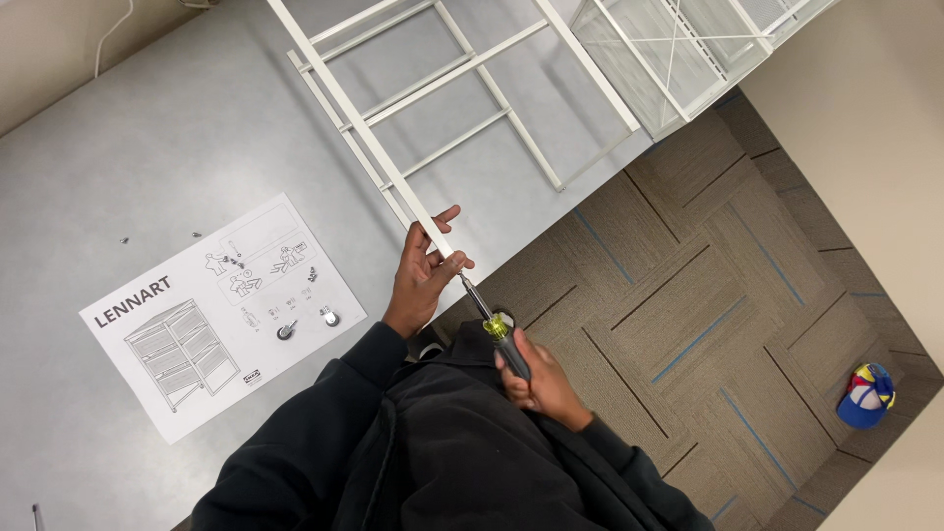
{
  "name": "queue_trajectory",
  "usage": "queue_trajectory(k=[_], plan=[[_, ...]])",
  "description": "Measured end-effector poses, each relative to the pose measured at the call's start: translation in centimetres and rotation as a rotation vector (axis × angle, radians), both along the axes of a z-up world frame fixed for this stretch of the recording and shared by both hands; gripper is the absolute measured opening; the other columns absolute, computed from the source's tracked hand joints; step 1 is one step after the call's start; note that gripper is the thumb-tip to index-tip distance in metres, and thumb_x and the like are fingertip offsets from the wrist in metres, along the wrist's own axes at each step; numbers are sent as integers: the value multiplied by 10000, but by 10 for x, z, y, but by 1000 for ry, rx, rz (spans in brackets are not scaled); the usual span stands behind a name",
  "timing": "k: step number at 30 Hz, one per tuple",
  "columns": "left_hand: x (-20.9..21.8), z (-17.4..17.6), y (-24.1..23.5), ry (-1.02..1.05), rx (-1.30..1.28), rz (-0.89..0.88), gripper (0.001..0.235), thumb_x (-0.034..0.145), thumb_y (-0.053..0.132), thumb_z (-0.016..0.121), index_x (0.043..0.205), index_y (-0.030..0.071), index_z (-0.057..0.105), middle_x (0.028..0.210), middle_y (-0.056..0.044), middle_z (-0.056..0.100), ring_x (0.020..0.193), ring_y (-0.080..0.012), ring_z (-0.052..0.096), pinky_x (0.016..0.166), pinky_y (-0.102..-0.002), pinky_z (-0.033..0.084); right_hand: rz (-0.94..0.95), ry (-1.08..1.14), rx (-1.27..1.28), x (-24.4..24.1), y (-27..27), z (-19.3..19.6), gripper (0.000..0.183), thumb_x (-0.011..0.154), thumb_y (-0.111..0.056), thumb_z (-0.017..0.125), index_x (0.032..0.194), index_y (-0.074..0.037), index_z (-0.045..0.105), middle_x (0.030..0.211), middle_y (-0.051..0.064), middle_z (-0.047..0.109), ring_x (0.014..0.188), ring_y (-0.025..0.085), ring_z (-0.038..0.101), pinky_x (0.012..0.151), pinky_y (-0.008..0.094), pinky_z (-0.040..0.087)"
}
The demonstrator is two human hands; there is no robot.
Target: The person assembles a white metal shelving unit by attaching wheels to the frame using a screwdriver. They align the frame, insert screws into the wheel brackets, and tighten them while following an instruction sheet.
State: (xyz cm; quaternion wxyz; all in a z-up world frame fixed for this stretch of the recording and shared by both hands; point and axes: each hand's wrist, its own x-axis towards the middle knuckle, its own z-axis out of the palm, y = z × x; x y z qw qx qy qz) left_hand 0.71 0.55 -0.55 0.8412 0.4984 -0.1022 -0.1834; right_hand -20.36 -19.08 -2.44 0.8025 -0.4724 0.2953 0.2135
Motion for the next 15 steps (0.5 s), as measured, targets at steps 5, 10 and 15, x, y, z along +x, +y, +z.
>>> queue_trajectory(k=[5,10,15], plan=[[0,5,4,4,6,5,475,1123,198,828,1434,69,493,1809,-238,489,1073,-214,830,1001,-347,705,-78,44,101,10,-13,8,543,1244,-548,517,1207,-19,635,564,31,388,363,81,282,285,230,264],[-4,8,3,-12,34,5,463,1127,194,821,1425,70,490,1810,-237,483,1096,-210,827,1001,-351,713,35,-252,-1145,-6,6,22,705,821,-498,1114,1291,-133,736,1085,188,831,962,505,834,762,581,612],[-4,8,2,-8,21,22,468,1129,204,820,1434,73,489,1799,-236,493,1071,-195,823,998,-339,712,108,-421,-1290,-3,-2,28,484,1056,-492,897,1287,-79,797,865,189,813,731,423,809,610,525,619]])
